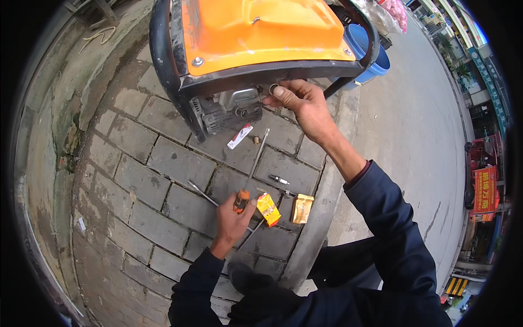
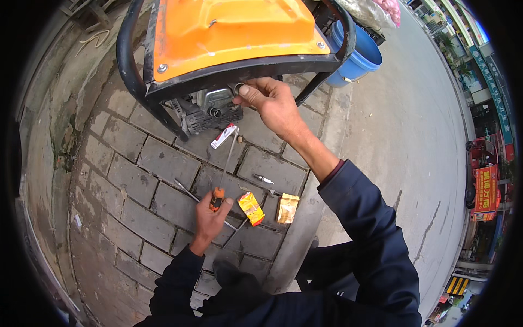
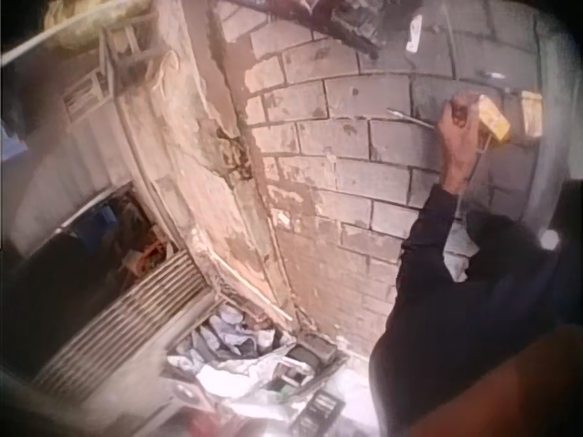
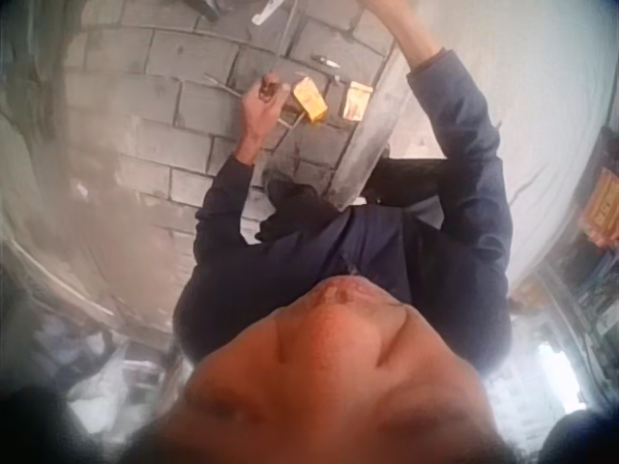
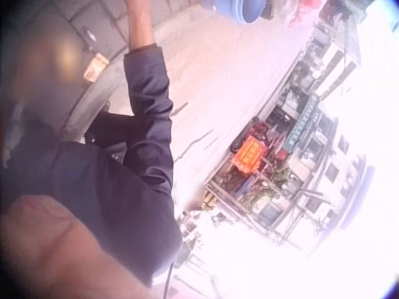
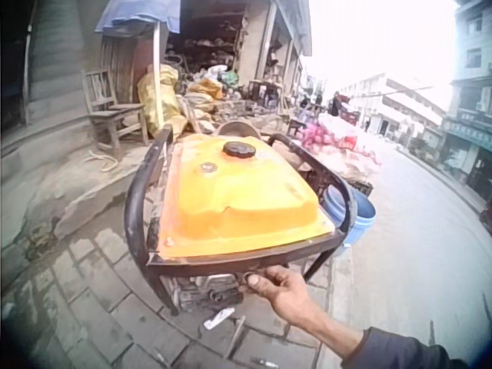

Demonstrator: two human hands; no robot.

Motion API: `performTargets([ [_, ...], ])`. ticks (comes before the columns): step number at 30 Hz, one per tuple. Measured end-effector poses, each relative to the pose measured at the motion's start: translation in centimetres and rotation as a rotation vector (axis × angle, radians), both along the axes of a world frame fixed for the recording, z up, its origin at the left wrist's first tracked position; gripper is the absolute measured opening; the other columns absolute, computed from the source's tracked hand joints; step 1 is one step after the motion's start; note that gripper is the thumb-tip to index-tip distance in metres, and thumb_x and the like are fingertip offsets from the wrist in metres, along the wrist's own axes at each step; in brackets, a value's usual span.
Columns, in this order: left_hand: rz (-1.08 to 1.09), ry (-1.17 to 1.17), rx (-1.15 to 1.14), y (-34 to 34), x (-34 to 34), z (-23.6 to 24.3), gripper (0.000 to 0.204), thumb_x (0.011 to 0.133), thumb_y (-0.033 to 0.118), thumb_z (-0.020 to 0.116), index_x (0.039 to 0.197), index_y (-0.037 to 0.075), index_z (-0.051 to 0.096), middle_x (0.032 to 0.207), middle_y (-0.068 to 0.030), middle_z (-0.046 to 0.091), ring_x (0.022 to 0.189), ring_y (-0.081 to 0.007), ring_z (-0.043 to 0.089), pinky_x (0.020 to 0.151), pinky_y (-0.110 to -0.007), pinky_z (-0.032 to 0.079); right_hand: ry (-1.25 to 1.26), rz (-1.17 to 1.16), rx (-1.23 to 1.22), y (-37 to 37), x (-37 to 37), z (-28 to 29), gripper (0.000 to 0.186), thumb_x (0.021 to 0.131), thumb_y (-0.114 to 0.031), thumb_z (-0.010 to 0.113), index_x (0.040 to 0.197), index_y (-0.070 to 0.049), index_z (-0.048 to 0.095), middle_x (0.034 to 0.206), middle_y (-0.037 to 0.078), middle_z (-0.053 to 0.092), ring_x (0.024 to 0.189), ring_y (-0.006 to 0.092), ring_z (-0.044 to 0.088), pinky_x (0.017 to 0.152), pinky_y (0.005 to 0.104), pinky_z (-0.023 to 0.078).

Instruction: The person uses a screwdriver to remove and reinstall screws on a yellow portable generator. They repeatedly pull the starter cord to test the engine, then continue adjusting internal components with the screwdriver and a socket wrench.

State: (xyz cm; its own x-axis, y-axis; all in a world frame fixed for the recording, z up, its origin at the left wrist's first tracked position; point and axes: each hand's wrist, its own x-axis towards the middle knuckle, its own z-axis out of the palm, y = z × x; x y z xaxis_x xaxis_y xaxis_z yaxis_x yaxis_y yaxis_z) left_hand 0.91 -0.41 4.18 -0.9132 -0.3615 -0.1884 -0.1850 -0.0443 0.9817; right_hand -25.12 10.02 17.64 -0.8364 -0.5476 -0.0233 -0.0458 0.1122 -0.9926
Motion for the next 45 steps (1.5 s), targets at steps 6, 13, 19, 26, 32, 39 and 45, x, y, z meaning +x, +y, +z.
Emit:
performTargets([
  [6,-0.001,0.102,-0.283,-6.4,-0.5,1.7,0.029,0.099,0.026,0.069,0.09,0.0,0.061,0.063,-0.0053,0.053,0.059,-0.008,0.046,0.054,-0.03,0.042,0.091,-0.059,-0.102,-0.4,0.9,-1.6,0.037,0.105,-0.024,0.064,0.124,0.007,0.067,0.113,0.014,0.073,0.1,0.021,0.072,0.092,0.0325,0.057],
  [13,-0.034,0.142,-0.399,-7.7,-2.9,5.0,0.038,0.103,0.035,0.066,0.088,0.001,0.059,0.061,-0.0038,0.048,0.056,-0.0112,0.043,0.052,-0.031,0.037,0.179,-0.069,-0.064,-0.6,0.9,-1.9,0.034,0.106,-0.021,0.062,0.125,0.006,0.068,0.112,0.014,0.074,0.1,0.0186,0.072,0.092,0.031,0.058],
  [19,-0.02,0.139,-0.381,-7.4,-4.3,4.8,0.043,0.102,0.04,0.066,0.087,0.0,0.061,0.062,-0.0037,0.047,0.059,-0.0105,0.041,0.053,-0.031,0.037,0.226,-0.118,-0.083,-0.9,1.2,-2.4,0.035,0.105,-0.024,0.064,0.122,0.006,0.07,0.101,0.01,0.075,0.092,0.0154,0.07,0.088,0.0304,0.057],
  [26,-0.006,0.194,-0.297,-6.4,-5.4,3.9,0.045,0.101,0.042,0.067,0.088,-0.001,0.063,0.062,-0.0041,0.047,0.061,-0.0108,0.041,0.054,-0.031,0.037,0.243,-0.093,-0.055,-0.8,0.9,-2.5,0.035,0.107,-0.024,0.06,0.127,0.003,0.069,0.111,0.013,0.075,0.099,0.0173,0.071,0.093,0.0322,0.057],
  [32,0.073,0.124,-0.206,-6.6,-4.6,3.2,0.046,0.1,0.045,0.068,0.09,0.0,0.066,0.063,-0.0021,0.049,0.061,-0.009,0.042,0.054,-0.03,0.037,0.111,-0.093,-0.138,-0.9,0.7,-2.6,0.025,0.107,-0.019,0.059,0.112,0.003,0.07,0.097,0.006,0.072,0.087,0.0139,0.067,0.083,0.0285,0.055],
  [39,0.003,0.153,-0.269,-7.0,-4.6,3.3,0.045,0.102,0.045,0.065,0.086,0.003,0.06,0.068,0.0069,0.043,0.062,-0.0023,0.037,0.053,-0.024,0.027,0.088,-0.112,-0.141,-1.0,0.5,-2.9,0.028,0.107,-0.021,0.059,0.115,0.003,0.071,0.097,0.005,0.073,0.086,0.0126,0.066,0.082,0.0276,0.054],
  [45,0.02,0.165,-0.27,-7.5,-4.9,3.3,0.05,0.099,0.048,0.069,0.087,0.0,0.064,0.063,0.0006,0.049,0.063,-0.0072,0.043,0.054,-0.028,0.035,0.09,-0.111,-0.124,-0.9,0.6,-2.9,0.028,0.107,-0.022,0.06,0.116,0.003,0.07,0.097,0.005,0.074,0.086,0.0124,0.067,0.081,0.0265,0.053],
])
